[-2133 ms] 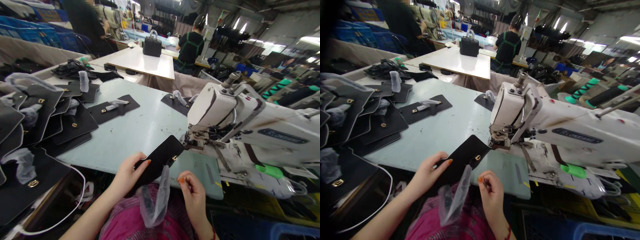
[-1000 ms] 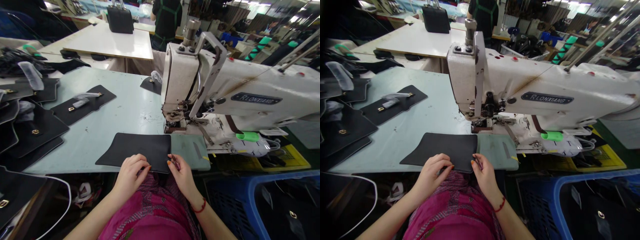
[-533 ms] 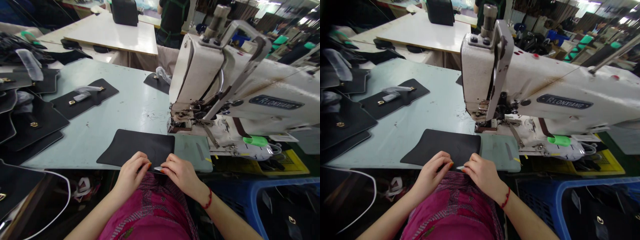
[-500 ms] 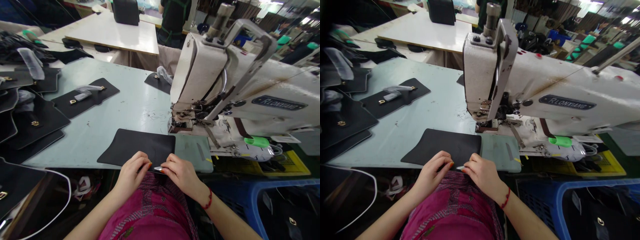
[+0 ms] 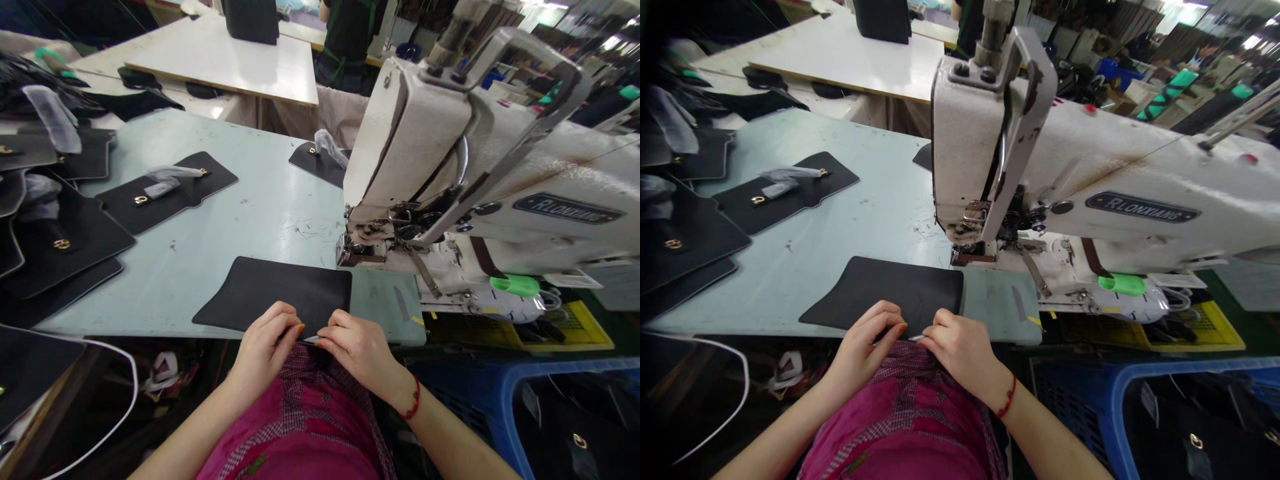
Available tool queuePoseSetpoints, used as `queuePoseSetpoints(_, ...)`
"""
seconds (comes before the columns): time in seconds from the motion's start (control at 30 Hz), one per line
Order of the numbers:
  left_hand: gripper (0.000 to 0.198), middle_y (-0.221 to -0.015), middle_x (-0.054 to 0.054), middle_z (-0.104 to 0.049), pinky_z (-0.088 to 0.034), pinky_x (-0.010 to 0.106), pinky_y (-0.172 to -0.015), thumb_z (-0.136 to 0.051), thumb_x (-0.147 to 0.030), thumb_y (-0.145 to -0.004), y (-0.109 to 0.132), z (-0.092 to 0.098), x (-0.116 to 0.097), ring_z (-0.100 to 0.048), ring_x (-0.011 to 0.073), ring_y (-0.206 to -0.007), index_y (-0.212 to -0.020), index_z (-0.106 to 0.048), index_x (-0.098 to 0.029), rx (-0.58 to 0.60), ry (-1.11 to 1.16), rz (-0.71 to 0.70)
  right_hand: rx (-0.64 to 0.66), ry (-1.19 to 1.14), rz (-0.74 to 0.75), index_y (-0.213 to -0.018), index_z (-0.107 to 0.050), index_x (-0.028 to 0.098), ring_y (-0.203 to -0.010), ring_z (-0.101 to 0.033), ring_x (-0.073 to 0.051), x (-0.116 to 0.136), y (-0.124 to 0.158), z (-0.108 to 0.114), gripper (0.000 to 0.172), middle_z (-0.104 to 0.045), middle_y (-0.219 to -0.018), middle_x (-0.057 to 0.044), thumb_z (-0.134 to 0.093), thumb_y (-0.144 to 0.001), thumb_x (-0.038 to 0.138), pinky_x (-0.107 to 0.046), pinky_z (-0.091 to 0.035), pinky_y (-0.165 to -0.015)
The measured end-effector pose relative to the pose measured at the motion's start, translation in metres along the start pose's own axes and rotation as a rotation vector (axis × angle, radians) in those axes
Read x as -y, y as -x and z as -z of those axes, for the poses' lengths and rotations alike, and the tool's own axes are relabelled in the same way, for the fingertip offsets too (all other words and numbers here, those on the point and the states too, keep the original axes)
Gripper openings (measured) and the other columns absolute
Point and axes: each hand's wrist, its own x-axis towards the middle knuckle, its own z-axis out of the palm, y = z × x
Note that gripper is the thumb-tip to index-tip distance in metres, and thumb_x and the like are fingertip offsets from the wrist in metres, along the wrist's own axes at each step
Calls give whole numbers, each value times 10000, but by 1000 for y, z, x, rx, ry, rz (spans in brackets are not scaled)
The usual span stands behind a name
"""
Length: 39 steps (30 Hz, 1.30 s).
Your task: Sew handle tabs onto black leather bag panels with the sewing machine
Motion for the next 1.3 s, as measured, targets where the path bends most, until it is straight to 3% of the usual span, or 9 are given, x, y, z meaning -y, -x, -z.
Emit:
queuePoseSetpoints(0.1, 134, -915, 49, -575, -473, 276, -772, -466, -161, -952, 0, 0, 1, -565, 154, -878, -862, -561, -186, -62, 12, 17, -36, -122, -42, -1024, -679, 199, -846, -596, -124, -5, 1, 2, 204, -610, -947, -20, -509, -998, 308, -216, -405, -727)
queuePoseSetpoints(0.2, 180, -1026, 71, -601, -489, 289, -821, -419, -159, -969, 3, 1, 4, -586, 163, -953, -1054, -574, -194, -98, -26, 6, -53, -192, -81, -1062, -632, 184, -874, -590, -139, -16, 4, 7, 211, -606, -979, -32, -570, -963, 358, -216, -416, -723)
queuePoseSetpoints(0.27, 263, -1140, 96, -602, -482, 323, -884, -461, -190, -959, 7, 2, 7, -580, 187, -1044, -1214, -526, -192, -60, -121, -45, -9, -153, -43, -1057, -632, 181, -830, -589, -137, -23, 4, 10, 185, -617, -944, -26, -599, -947, 325, -215, -404, -684)
queuePoseSetpoints(0.33, 341, -1189, 106, -611, -457, 368, -920, -556, -257, -923, 10, 3, 10, -567, 223, -1088, -1255, -517, -187, 19, -261, -153, 57, -63, 67, -1058, -649, 190, -801, -590, -131, -29, 2, 14, 133, -638, -906, -15, -576, -952, 224, -220, -382, -662)
queuePoseSetpoints(0.47, 239, -1093, 79, -682, -421, 386, -839, -573, -293, -918, 10, 0, 10, -596, 230, -969, -1126, -613, -183, 65, -521, -366, 99, 165, 343, -1056, -669, 187, -755, -574, -141, -34, -8, 19, 149, -658, -831, -19, -558, -957, 201, -254, -347, -639)
queuePoseSetpoints(0.6, 203, -989, 71, -699, -388, 387, -793, -493, -287, -952, 5, -7, 3, -599, 206, -862, -1024, -653, -184, 23, -655, -386, 133, 323, 513, -1023, -664, 177, -731, -549, -155, -31, -17, 28, 137, -643, -768, -29, -540, -974, 209, -276, -320, -613)
queuePoseSetpoints(0.97, 206, -875, 42, -684, -345, 399, -762, -573, -383, -916, -3, -9, -2, -593, 207, -796, -916, -660, -196, 29, -630, -372, 207, 497, 660, -796, -613, 179, -674, -487, -156, -16, -22, 43, 229, -597, -710, -20, -484, -985, 189, -315, -256, -576)
queuePoseSetpoints(1.17, 181, -881, 39, -684, -335, 408, -779, -553, -353, -927, -5, -8, -4, -587, 213, -802, -906, -644, -197, 27, -607, -351, 212, 542, 843, -742, -590, 166, -637, -467, -164, -8, -32, 43, 240, -566, -702, -29, -471, -949, 141, -319, -248, -556)
queuePoseSetpoints(1.3, 191, -869, 46, -687, -339, 404, -771, -553, -351, -927, -4, -6, -2, -590, 207, -789, -881, -646, -191, 13, -563, -355, 190, 459, 792, -750, -575, 166, -644, -494, -155, -16, -35, 34, 233, -586, -729, -27, -476, -960, 177, -309, -282, -565)
